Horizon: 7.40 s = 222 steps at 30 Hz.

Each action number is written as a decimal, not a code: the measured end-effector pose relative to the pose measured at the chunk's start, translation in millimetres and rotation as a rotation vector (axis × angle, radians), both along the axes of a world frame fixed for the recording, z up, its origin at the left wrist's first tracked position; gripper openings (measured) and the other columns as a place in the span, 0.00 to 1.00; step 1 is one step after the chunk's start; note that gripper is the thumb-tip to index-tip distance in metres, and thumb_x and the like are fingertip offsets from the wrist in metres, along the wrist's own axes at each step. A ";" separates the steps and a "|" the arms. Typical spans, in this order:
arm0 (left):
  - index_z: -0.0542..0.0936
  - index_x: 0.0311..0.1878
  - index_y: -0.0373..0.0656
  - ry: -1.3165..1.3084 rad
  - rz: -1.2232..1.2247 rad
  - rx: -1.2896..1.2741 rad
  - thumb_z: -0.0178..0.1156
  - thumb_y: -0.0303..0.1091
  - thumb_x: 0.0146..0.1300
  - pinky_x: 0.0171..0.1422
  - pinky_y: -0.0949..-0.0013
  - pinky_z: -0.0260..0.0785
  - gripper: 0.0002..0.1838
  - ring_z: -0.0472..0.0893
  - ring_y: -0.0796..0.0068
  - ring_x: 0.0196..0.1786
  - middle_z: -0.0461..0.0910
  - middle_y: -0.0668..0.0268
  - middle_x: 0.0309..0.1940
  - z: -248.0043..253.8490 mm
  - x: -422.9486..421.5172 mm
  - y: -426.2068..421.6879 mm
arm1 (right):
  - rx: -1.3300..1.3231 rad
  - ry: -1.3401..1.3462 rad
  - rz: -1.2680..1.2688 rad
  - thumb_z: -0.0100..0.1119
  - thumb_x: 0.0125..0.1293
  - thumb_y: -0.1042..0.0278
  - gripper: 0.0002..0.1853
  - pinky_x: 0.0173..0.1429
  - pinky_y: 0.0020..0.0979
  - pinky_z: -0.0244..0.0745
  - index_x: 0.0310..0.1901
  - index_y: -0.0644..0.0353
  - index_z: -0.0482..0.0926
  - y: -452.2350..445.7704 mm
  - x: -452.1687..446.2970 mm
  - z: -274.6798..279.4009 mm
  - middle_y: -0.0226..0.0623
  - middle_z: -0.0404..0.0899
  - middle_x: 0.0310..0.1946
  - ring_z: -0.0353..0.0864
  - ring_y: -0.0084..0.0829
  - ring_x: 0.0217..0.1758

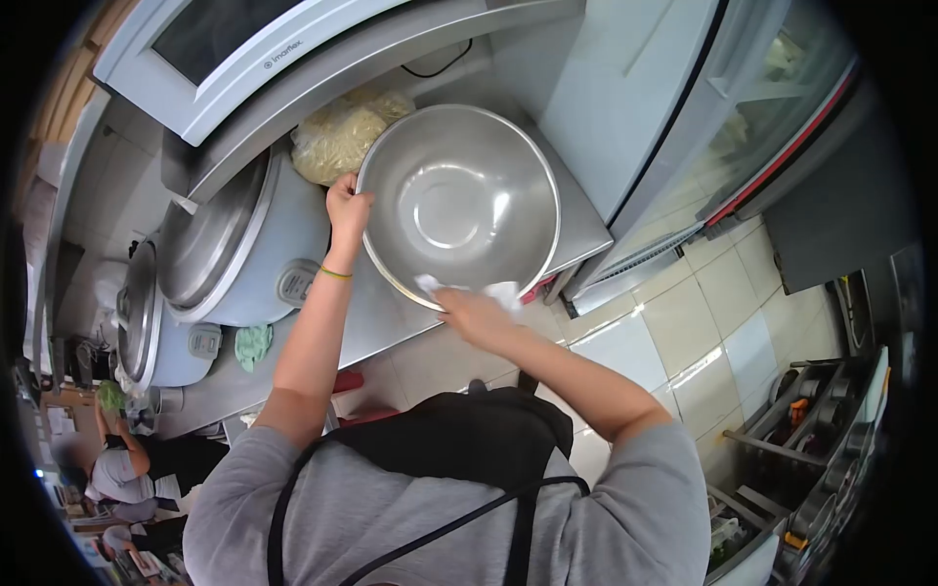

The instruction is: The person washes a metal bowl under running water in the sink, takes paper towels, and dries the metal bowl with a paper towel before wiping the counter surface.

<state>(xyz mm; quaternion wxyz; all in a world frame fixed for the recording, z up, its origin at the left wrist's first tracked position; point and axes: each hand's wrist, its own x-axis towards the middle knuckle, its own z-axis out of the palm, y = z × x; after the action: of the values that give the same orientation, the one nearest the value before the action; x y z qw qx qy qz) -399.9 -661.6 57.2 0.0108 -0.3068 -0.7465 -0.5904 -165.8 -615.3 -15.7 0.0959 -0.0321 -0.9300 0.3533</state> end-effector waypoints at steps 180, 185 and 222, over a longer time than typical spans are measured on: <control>0.78 0.31 0.41 0.394 0.663 -0.768 0.57 0.26 0.43 0.49 0.65 0.67 0.08 0.71 0.63 0.49 0.76 0.60 0.40 -163.7 -98.5 -441.9 | 0.444 0.032 0.307 0.57 0.48 0.38 0.50 0.69 0.44 0.39 0.61 0.73 0.51 -259.7 -193.2 -77.2 0.58 0.48 0.63 0.43 0.50 0.68; 0.78 0.37 0.36 0.111 0.862 -0.359 0.59 0.21 0.43 0.46 0.64 0.66 0.13 0.75 0.57 0.41 0.77 0.54 0.35 -115.4 -56.0 -567.0 | 0.342 0.150 0.346 0.56 0.48 0.36 0.50 0.68 0.45 0.38 0.61 0.71 0.52 -407.3 -309.9 -88.9 0.54 0.50 0.63 0.43 0.50 0.68; 0.77 0.41 0.40 0.368 -0.113 -0.530 0.65 0.37 0.46 0.58 0.61 0.60 0.18 0.69 0.52 0.52 0.71 0.50 0.49 -119.6 90.9 -249.8 | -1.682 0.673 -0.535 0.46 0.64 0.60 0.24 0.62 0.38 0.63 0.59 0.62 0.60 -36.3 260.1 -25.1 0.41 0.65 0.57 0.67 0.38 0.57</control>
<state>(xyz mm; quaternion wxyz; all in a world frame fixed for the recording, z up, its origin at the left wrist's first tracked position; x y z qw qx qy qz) -309.0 -911.4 -62.4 0.0326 -0.4414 -0.8414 -0.3100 94.3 -651.6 -40.8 0.3827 -0.1996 -0.2554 0.8652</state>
